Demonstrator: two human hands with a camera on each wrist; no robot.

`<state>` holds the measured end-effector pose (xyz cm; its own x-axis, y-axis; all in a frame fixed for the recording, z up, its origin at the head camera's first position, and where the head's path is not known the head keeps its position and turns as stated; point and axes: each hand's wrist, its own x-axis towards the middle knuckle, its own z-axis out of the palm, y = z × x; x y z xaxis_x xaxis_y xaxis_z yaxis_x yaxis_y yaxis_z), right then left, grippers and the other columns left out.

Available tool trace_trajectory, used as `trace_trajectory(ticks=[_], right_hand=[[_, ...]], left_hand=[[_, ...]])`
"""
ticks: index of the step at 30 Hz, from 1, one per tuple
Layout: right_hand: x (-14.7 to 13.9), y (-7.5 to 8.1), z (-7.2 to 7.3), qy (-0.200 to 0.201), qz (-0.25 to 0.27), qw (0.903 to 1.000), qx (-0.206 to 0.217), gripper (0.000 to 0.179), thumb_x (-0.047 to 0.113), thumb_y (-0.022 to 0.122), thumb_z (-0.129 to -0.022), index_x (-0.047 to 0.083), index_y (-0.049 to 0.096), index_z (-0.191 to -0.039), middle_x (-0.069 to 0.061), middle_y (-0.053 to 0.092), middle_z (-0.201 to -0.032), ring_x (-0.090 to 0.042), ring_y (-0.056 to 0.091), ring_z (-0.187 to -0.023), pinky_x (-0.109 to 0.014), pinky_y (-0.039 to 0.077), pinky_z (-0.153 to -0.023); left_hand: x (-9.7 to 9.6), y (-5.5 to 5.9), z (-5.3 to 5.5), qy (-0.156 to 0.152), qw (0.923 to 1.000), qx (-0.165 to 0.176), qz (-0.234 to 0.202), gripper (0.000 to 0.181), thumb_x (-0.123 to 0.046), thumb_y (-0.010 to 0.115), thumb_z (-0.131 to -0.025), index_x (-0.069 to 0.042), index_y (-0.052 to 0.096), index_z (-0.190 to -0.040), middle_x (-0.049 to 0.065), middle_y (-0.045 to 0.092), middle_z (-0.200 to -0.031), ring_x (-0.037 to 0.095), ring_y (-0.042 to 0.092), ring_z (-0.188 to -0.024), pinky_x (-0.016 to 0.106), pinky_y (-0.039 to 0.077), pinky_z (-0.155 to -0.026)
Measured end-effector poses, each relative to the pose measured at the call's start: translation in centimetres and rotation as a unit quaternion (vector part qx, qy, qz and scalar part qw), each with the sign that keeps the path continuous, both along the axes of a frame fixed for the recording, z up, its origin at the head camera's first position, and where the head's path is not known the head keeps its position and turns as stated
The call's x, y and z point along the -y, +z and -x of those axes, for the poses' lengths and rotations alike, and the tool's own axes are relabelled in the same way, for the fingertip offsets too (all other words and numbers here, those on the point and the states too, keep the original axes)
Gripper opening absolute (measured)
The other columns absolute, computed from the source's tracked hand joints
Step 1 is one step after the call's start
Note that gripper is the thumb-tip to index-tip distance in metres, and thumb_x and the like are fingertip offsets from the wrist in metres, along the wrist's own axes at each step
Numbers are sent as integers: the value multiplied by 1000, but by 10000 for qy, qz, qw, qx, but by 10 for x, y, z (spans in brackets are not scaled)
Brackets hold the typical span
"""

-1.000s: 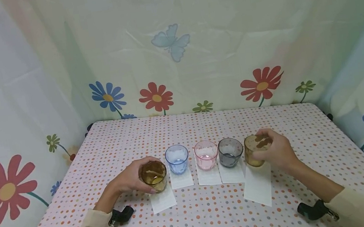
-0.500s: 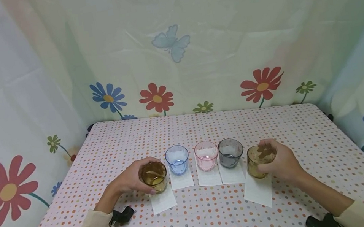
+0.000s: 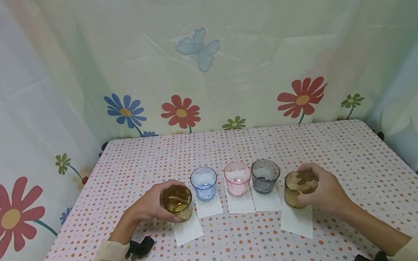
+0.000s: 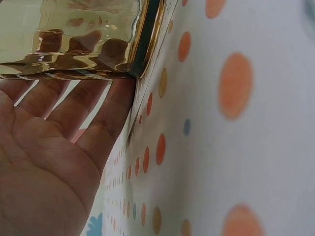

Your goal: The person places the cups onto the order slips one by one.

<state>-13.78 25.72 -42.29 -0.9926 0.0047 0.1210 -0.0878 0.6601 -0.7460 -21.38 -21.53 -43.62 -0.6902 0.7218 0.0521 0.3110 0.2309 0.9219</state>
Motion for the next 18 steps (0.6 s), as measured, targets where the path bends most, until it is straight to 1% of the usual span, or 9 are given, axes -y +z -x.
trace_trajectory(ticks=[6,8,13,18], right_hand=[[-2,0,-3,186,-79,9996,-190,82,7,86,-67,-2,46,-137,-18,56,-127,-33,56,-111,-43,47,-87],[-2,1,-3,223,-58,9995,-199,82,7,87,-67,-2,46,-138,-17,57,-127,-32,56,-110,-41,48,-85],[-2,-1,-1,327,145,9993,-79,84,7,87,-67,-2,43,-138,-18,53,-130,-32,53,-112,-43,45,-88],[-4,-2,1,417,332,9985,124,86,12,91,-68,1,41,-138,-19,52,-129,-34,54,-111,-37,50,-84]], left_hand=[[0,1,1,-40,9999,-116,-4,85,-11,92,-69,2,50,-142,13,62,-133,33,57,-123,35,51,-100],[1,1,1,-24,9999,-131,19,86,-12,93,-69,3,50,-142,12,62,-133,33,57,-123,35,51,-100],[2,2,3,14,9999,-123,61,87,-12,93,-68,2,50,-142,12,62,-133,34,56,-124,36,51,-100],[2,3,2,56,9999,-51,81,85,-12,93,-68,-4,52,-142,12,60,-135,35,55,-124,38,51,-100]])
